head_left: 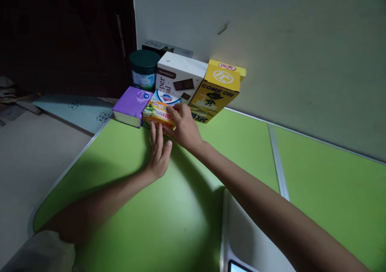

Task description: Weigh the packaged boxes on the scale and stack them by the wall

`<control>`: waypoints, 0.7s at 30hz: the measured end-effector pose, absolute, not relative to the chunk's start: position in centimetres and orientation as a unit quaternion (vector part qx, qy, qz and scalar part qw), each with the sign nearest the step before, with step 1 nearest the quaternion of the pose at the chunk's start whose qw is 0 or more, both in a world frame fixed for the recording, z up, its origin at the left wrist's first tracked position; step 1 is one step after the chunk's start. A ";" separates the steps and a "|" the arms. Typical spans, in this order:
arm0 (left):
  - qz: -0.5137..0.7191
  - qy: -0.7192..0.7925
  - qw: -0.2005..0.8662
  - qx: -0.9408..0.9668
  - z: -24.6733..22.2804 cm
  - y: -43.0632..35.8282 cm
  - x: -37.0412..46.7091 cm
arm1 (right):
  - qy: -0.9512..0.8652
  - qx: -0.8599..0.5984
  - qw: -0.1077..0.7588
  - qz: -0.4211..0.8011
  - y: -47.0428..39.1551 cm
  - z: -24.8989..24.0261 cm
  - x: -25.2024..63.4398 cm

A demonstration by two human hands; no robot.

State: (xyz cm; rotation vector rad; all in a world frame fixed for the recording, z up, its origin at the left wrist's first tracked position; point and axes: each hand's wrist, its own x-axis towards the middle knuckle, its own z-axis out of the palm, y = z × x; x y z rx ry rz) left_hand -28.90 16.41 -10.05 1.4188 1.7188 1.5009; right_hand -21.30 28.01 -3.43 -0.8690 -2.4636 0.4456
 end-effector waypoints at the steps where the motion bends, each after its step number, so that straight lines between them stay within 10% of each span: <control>1: 0.545 0.623 0.224 0.514 -10.1 16.4 -28.9 | -0.903 -0.317 0.239 0.165 27.9 -3.3 -21.2; 16: 0.501 0.576 0.114 0.636 -8.4 14.5 -28.3 | -0.798 -0.439 0.317 0.264 8.3 0.6 1.3; 21: 0.448 0.536 0.235 0.676 -7.9 10.4 -23.3 | -0.683 -0.567 0.411 0.209 3.8 -1.7 5.5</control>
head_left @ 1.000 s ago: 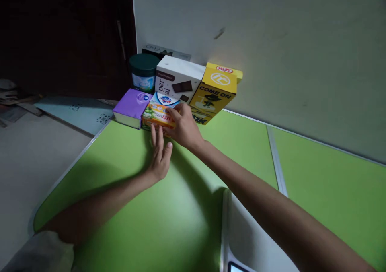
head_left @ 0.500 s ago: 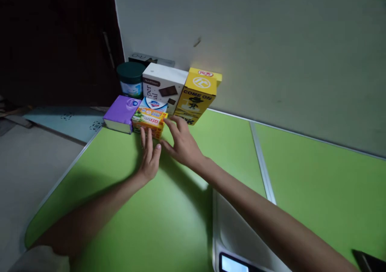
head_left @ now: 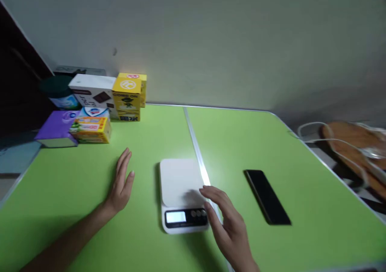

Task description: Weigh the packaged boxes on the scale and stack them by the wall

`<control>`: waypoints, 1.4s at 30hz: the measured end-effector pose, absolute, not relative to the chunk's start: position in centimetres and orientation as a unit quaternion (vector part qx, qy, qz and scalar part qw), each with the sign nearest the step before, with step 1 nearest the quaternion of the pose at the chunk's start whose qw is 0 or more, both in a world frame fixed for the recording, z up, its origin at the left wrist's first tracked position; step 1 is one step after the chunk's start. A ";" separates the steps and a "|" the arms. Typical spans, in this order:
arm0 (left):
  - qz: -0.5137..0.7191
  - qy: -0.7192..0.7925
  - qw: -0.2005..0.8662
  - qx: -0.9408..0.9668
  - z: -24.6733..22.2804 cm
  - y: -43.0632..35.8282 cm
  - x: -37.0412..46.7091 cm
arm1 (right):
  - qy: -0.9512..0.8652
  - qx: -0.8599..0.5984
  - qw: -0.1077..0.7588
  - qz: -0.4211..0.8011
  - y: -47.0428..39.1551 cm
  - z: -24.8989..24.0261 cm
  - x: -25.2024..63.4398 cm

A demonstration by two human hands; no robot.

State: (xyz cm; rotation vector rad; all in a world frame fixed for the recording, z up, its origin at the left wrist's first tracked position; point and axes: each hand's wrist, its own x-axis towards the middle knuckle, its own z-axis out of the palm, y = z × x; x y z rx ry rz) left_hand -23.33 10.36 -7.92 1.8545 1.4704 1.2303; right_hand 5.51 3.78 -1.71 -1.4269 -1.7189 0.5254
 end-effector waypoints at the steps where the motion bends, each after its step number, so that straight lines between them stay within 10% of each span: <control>1: 0.435 0.537 0.273 0.670 -8.0 9.4 -22.2 | -0.654 -0.589 0.426 0.210 3.4 -2.2 6.0; 7: 0.403 0.590 0.395 0.578 -8.7 5.0 -16.6 | -0.535 -0.613 0.473 0.338 3.0 -4.2 7.5; 42: 0.332 0.597 0.139 0.717 -9.2 4.1 -14.9 | -0.411 -0.404 0.441 0.688 6.4 -7.2 9.6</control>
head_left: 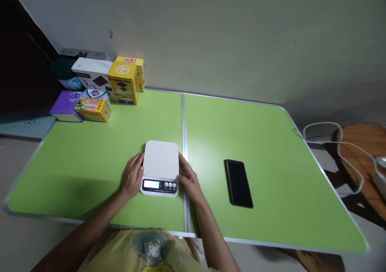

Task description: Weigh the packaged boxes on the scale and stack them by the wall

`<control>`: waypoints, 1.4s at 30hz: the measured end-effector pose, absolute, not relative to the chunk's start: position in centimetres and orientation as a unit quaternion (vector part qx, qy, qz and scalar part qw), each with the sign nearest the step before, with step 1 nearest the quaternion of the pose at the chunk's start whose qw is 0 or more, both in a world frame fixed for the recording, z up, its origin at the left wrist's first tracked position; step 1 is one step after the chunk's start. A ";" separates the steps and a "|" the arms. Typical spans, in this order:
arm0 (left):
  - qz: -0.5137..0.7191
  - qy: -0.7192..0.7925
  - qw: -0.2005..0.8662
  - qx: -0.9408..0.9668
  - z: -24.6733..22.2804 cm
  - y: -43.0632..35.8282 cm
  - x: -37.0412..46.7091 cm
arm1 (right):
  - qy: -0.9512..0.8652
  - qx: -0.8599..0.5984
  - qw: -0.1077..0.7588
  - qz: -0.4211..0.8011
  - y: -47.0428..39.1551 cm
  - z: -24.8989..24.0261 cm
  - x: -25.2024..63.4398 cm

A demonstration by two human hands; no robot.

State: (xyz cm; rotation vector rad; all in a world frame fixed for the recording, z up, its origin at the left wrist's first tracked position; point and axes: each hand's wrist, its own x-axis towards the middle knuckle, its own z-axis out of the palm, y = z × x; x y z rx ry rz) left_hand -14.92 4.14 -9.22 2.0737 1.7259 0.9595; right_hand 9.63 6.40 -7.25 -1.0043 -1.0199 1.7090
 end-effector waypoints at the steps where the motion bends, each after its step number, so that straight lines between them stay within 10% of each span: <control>1: 0.332 0.598 0.142 0.716 -9.2 4.1 -14.9 | -0.405 -0.408 0.439 0.691 6.4 -7.2 9.6; 19: 0.371 0.606 0.269 0.650 -9.0 4.1 -15.5 | -0.368 -0.521 0.445 0.629 7.8 -7.3 10.4; 25: 0.390 0.597 0.150 0.684 -5.7 8.6 -24.1 | -0.507 -0.565 0.433 0.486 11.8 -3.2 9.9; 42: 0.102 0.648 0.032 0.754 1.1 20.7 -37.2 | -0.761 -0.428 0.262 0.410 27.4 -0.8 -21.0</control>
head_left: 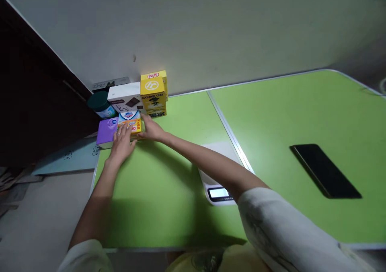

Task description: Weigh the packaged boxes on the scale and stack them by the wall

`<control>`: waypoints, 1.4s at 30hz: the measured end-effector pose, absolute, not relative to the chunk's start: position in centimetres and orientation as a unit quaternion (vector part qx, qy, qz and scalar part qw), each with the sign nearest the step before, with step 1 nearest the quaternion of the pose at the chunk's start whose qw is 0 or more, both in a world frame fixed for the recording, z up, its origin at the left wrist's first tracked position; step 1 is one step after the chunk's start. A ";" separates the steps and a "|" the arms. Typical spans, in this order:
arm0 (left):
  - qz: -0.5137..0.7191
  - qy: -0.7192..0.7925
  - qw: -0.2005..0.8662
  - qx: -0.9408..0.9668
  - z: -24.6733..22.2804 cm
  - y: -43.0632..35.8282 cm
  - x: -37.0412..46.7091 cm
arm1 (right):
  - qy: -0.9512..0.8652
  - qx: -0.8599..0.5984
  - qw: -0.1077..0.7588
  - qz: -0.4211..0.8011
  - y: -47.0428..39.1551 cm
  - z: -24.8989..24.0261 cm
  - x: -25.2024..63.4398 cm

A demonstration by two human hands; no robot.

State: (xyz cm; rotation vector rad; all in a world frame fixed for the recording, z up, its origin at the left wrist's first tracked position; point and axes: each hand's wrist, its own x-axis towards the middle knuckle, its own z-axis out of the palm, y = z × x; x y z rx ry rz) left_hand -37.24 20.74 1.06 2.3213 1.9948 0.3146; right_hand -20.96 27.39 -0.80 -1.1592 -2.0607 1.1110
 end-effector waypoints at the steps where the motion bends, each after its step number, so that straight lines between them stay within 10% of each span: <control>1: 0.103 0.646 0.031 0.755 0.9 20.8 -37.3 | -0.763 -0.433 0.258 0.406 27.7 -0.8 -21.5; 10: 0.083 0.635 0.040 0.767 3.2 20.1 -37.7 | -0.800 -0.404 0.233 0.377 26.8 0.9 -19.6; 22: 0.202 0.437 0.181 0.858 8.1 14.0 -23.2 | -0.779 -0.399 0.258 0.409 14.9 8.4 3.9; 42: 0.145 0.469 0.231 0.840 3.6 14.0 -17.3 | -0.773 -0.389 0.288 0.410 14.3 1.8 10.8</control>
